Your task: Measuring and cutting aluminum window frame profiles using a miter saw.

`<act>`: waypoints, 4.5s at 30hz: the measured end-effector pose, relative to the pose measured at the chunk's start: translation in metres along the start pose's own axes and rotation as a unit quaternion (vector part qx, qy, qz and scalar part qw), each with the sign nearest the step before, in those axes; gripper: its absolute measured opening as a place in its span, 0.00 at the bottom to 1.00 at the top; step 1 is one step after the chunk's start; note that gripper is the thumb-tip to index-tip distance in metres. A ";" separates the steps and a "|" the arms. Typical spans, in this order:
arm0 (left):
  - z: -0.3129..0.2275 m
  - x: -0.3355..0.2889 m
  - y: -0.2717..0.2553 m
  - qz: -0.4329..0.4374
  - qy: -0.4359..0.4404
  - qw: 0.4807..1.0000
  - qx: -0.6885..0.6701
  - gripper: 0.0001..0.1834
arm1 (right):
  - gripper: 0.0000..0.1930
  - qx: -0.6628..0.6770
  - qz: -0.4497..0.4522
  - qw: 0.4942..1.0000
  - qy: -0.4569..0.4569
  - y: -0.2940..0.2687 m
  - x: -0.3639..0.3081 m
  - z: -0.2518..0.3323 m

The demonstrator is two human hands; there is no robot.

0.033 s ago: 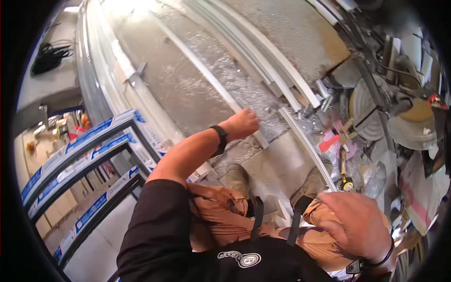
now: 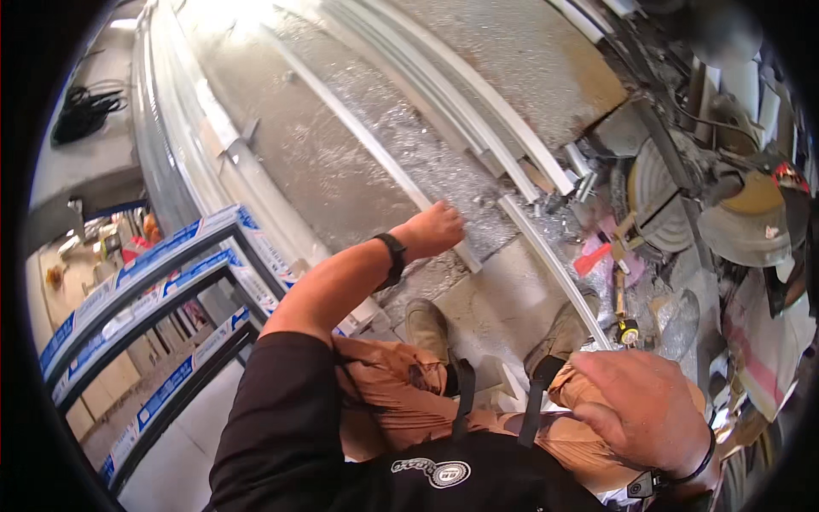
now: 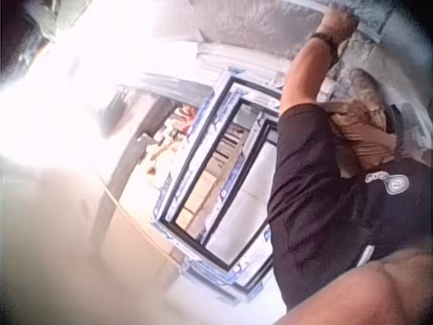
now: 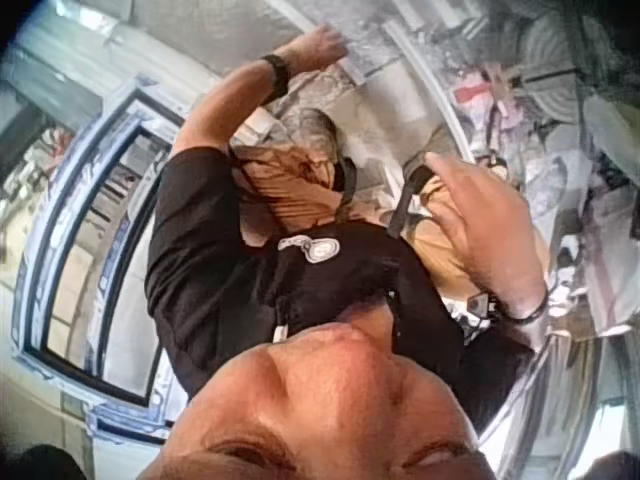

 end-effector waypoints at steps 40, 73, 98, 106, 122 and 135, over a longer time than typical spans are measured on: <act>0.089 0.011 -0.086 0.040 -0.050 0.995 0.075 0.02 | 0.27 -0.021 0.013 1.000 -0.002 -0.005 0.001 -0.007; 0.116 0.008 -0.077 0.012 -0.259 0.960 -0.109 0.13 | 0.27 -0.017 0.003 1.000 -0.016 -0.005 0.005 -0.018; 0.032 0.089 -0.172 -0.221 0.004 0.971 -0.092 0.10 | 0.24 0.207 -0.314 0.927 0.006 -0.075 -0.048 -0.003; -0.021 0.106 -0.284 -0.357 0.021 0.931 -0.077 0.11 | 0.23 -0.001 -0.381 0.924 0.013 -0.116 -0.054 0.038; -0.044 0.161 -0.296 -0.228 -0.065 0.959 -0.156 0.23 | 0.17 -0.110 -0.364 0.880 0.284 -0.060 -0.224 -0.153; -0.030 0.189 -0.279 -0.148 -0.156 0.970 -0.118 0.19 | 0.16 -0.053 -0.360 0.888 0.280 0.031 -0.207 -0.327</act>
Point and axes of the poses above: each hand's wrist, its own x-axis towards the middle knuckle, its own y-axis out of the palm, z = x × y, the point moved 6 cm from there along x, towards the middle knuckle, and after that the axes turned 4 degrees about y, right-handed, at the moved point
